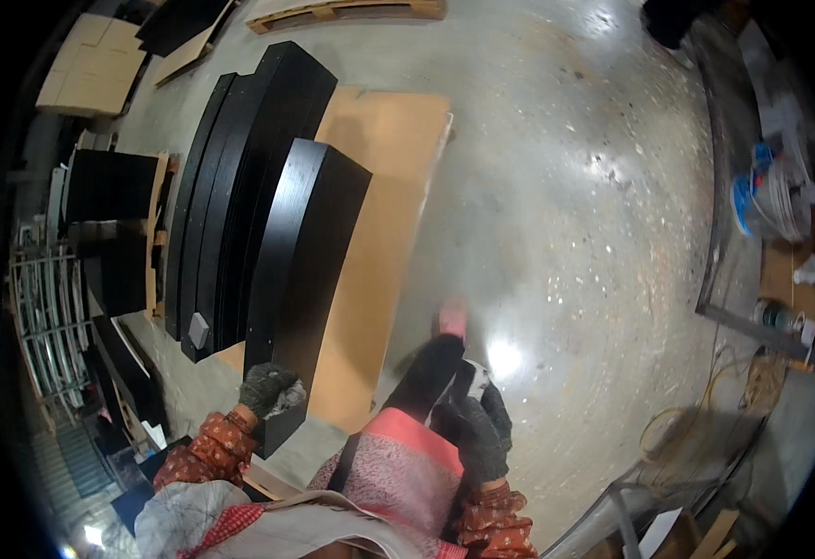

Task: The person wipes the edges and surfaces of stacked black rectangular panels using a white cloth. They move between stacks, handling each panel individually and cleaning different sides before placing them back.

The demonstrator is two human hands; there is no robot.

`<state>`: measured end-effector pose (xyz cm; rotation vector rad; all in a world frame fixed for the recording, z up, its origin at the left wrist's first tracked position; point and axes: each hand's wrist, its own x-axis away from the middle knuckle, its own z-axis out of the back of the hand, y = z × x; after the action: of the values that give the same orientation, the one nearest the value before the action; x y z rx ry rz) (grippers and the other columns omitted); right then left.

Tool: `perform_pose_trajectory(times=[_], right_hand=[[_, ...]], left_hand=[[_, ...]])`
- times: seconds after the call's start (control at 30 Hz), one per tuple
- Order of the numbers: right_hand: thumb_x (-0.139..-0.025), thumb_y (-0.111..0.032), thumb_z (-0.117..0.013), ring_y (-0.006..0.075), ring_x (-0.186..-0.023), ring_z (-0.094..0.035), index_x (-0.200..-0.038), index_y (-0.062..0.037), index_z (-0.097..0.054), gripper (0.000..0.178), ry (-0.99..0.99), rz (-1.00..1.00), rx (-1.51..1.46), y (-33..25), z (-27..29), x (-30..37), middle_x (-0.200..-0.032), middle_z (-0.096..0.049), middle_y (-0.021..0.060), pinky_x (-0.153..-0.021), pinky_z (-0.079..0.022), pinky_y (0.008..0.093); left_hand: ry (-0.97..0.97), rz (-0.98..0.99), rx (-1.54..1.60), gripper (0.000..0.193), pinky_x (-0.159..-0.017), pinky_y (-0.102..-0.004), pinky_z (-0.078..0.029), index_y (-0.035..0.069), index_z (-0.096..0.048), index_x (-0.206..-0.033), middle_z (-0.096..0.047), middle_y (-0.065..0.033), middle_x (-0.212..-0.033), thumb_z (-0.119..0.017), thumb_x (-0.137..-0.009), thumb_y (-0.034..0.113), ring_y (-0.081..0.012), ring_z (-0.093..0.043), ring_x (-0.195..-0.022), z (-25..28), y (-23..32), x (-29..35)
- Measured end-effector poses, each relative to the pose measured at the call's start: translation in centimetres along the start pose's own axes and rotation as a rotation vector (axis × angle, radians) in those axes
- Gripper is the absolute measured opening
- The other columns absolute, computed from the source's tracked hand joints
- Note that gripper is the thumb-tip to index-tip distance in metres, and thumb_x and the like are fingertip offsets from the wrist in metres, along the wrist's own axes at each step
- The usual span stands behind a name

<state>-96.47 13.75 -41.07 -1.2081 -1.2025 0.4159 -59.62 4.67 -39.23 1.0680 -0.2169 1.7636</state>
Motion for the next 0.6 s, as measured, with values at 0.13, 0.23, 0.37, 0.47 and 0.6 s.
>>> perform_pose_trajectory(times=[0.13, 0.23, 0.37, 0.47, 0.6], right_hand=[[-0.082, -0.009, -0.067, 0.0235, -0.101, -0.061, -0.115, 0.0019, -0.059, 0.036, -0.267, 0.073, 0.26, -1.8, -2.4, -11.2, -0.112, -0.061, 0.0149, -0.084, -0.051, 0.0328], [-0.088, -0.017, -0.061, 0.0186, -0.111, -0.053, -0.132, 0.0031, -0.046, 0.05, -0.313, -0.237, -0.027, -2.3, -7.8, -19.6, -0.122, -0.055, 0.0116, -0.095, -0.043, 0.029], [-0.088, -0.017, -0.062, 0.0205, -0.125, -0.045, -0.135, 0.0006, -0.044, 0.053, -0.421, -0.236, 0.074, -3.8, -15.7, -28.6, -0.134, -0.05, 0.0128, -0.102, -0.036, 0.0305], [-0.088, -0.01, -0.059, 0.0188, -0.119, -0.049, -0.138, 0.0037, -0.038, 0.056, -0.555, -0.096, 0.144, -4.3, -21.0, -33.7, -0.135, -0.048, 0.0112, -0.1, -0.038, 0.0293], [-0.089, -0.011, -0.058, 0.0173, -0.11, -0.053, -0.135, 0.0026, -0.042, 0.05, -0.493, -0.506, -0.244, 0.8, -24.8, -39.5, -0.126, -0.052, 0.0085, -0.094, -0.044, 0.0291]], left_hand=[[0.294, -0.023, 0.044, 0.049, -0.078, -0.0388, -0.051, 0.005, -0.052, -0.125, -0.067, -0.0179, -0.095, -0.061, -0.085, 0.032, -0.0303, -0.065, -0.088, 3.3, 4.5, -6.8], [0.386, -0.078, -0.271, 0.071, -0.079, -0.0429, -0.05, 0.007, -0.039, -0.138, -0.064, -0.0215, -0.101, -0.066, -0.08, 0.038, -0.0358, -0.065, -0.089, 6.6, 9.7, -13.3], [0.245, 0.065, -0.512, 0.095, -0.076, -0.0446, -0.05, 0.011, -0.017, -0.148, -0.063, -0.0204, -0.105, -0.07, -0.075, 0.041, -0.0356, -0.065, -0.086, 11.0, 18.4, -20.8], [0.205, 0.03, -0.614, 0.104, -0.075, -0.0458, -0.05, 0.012, -0.008, -0.15, -0.062, -0.0202, -0.105, -0.072, -0.073, 0.042, -0.0358, -0.065, -0.084, 13.2, 20.4, -24.9], [0.072, 0.129, -0.636, 0.105, -0.078, -0.047, -0.05, 0.01, -0.006, -0.149, -0.06, -0.022, -0.11, -0.071, -0.072, 0.039, -0.0369, -0.064, -0.088, 15.2, 22.9, -29.3]])
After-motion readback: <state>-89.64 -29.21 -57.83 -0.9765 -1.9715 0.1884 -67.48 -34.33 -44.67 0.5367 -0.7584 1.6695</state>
